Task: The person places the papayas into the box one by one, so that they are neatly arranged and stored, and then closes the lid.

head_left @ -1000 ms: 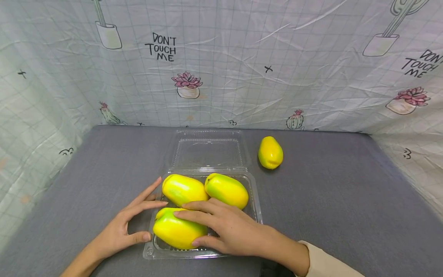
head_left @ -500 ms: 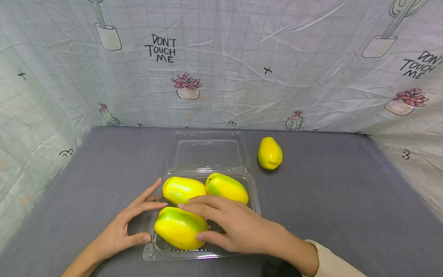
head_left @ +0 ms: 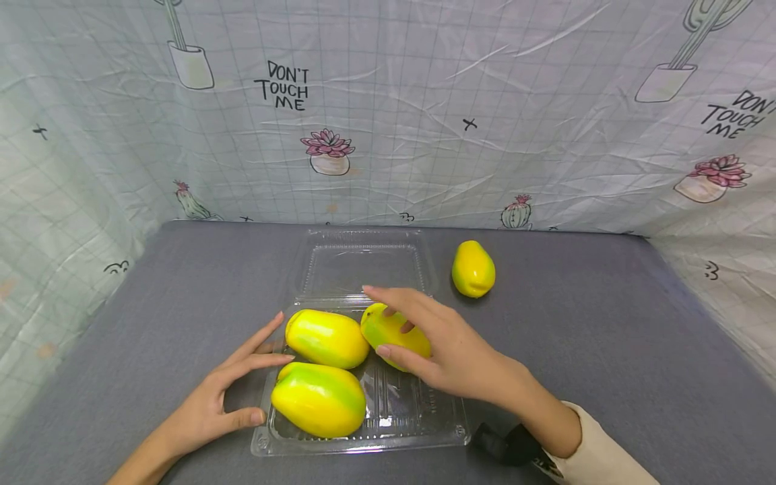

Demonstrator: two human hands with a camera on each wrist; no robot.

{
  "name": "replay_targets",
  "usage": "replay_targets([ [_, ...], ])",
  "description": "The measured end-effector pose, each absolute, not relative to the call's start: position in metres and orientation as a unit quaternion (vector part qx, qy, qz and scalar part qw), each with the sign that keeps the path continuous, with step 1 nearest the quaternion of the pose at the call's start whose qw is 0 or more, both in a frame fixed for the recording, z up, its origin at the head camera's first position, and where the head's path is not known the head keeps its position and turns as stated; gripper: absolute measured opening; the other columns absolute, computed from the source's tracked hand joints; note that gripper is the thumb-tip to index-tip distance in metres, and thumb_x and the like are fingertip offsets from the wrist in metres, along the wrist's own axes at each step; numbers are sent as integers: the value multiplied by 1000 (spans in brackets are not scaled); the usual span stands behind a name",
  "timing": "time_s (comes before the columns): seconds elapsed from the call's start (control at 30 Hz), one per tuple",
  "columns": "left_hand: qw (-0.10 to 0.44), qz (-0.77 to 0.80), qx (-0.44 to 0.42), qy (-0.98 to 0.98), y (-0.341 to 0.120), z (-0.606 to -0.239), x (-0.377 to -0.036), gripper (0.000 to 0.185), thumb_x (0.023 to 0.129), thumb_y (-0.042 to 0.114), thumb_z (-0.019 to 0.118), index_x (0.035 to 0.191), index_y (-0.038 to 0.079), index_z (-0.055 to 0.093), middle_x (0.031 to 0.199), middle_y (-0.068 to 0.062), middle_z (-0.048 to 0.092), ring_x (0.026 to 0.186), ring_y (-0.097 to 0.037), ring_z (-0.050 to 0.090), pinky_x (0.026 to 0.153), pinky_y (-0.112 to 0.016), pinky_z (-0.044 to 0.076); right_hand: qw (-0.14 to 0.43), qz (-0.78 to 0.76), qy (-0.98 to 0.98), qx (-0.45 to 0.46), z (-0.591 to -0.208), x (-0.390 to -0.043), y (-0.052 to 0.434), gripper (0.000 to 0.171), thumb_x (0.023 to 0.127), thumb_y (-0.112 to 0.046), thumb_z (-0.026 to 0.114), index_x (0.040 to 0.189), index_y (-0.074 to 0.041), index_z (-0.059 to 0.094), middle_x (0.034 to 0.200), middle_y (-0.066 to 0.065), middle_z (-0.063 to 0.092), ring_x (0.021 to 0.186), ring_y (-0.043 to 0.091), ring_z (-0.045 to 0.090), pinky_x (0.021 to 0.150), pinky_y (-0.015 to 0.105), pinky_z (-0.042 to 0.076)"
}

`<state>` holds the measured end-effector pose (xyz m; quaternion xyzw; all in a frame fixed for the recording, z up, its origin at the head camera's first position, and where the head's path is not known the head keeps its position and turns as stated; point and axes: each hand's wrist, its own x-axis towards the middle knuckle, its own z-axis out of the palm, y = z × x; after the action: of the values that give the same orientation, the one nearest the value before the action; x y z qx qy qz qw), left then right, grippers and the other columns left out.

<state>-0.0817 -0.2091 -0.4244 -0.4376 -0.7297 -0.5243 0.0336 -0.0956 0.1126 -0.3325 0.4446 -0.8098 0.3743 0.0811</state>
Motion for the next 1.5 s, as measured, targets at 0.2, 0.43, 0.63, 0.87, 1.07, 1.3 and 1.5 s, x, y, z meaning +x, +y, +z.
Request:
replay_targets([
  [0.2, 26, -528, -433, -730, -209, -426, -82, 59, 72, 11, 71, 123, -6, 47, 142, -28, 10, 119, -33, 38, 99, -20, 24, 101, 374, -826, 408, -333, -108, 125, 59, 85, -20, 60, 137, -16, 33, 130, -5, 42, 100, 10, 49, 75, 25, 48],
  [0.43, 21, -530, -429, -732, -210, -428, -82, 59, 72, 12, 71, 124, -5, 47, 143, -27, 9, 120, -31, 38, 100, -19, 23, 115, 374, -849, 354, -335, -123, 141, 59, 85, -24, 61, 137, -22, 33, 124, -8, 45, 95, 6, 50, 75, 24, 47],
  [0.63, 20, -531, -429, -731, -209, -423, -81, 59, 72, 11, 71, 124, -5, 47, 143, -28, 9, 119, -30, 39, 100, -19, 23, 136, 379, -857, 321, -337, -135, 153, 59, 83, -25, 62, 135, -27, 35, 118, -10, 48, 96, 6, 50, 74, 27, 48],
  [0.87, 16, -536, -431, -726, -210, -426, -82, 58, 74, 11, 70, 124, -5, 46, 143, -28, 8, 122, -32, 35, 101, -20, 21, 151, 365, -876, 275, -340, -147, 168, 57, 84, -28, 61, 135, -28, 36, 123, -9, 48, 95, 10, 52, 74, 30, 48],
  [1.07, 13, -537, -431, -725, -211, -428, -83, 58, 74, 11, 70, 124, -5, 46, 143, -27, 8, 123, -33, 34, 101, -20, 21, 155, 389, -874, 245, -346, -158, 180, 56, 84, -24, 62, 134, -29, 37, 128, -11, 45, 98, 15, 52, 76, 38, 48],
  [1.3, 19, -535, -437, -723, -209, -425, -82, 58, 74, 11, 70, 124, -6, 46, 142, -28, 8, 121, -31, 37, 101, -20, 21, 186, 382, -879, 214, -352, -169, 195, 54, 85, -25, 61, 134, -27, 39, 125, -4, 48, 102, 22, 52, 83, 39, 45],
  [1.5, 22, -537, -436, -722, -207, -420, -81, 58, 73, 11, 70, 123, -6, 47, 142, -29, 9, 119, -31, 39, 100, -20, 23, 199, 383, -882, 190, -357, -176, 205, 52, 85, -27, 59, 133, -25, 39, 122, 2, 51, 100, 23, 51, 82, 41, 44],
])
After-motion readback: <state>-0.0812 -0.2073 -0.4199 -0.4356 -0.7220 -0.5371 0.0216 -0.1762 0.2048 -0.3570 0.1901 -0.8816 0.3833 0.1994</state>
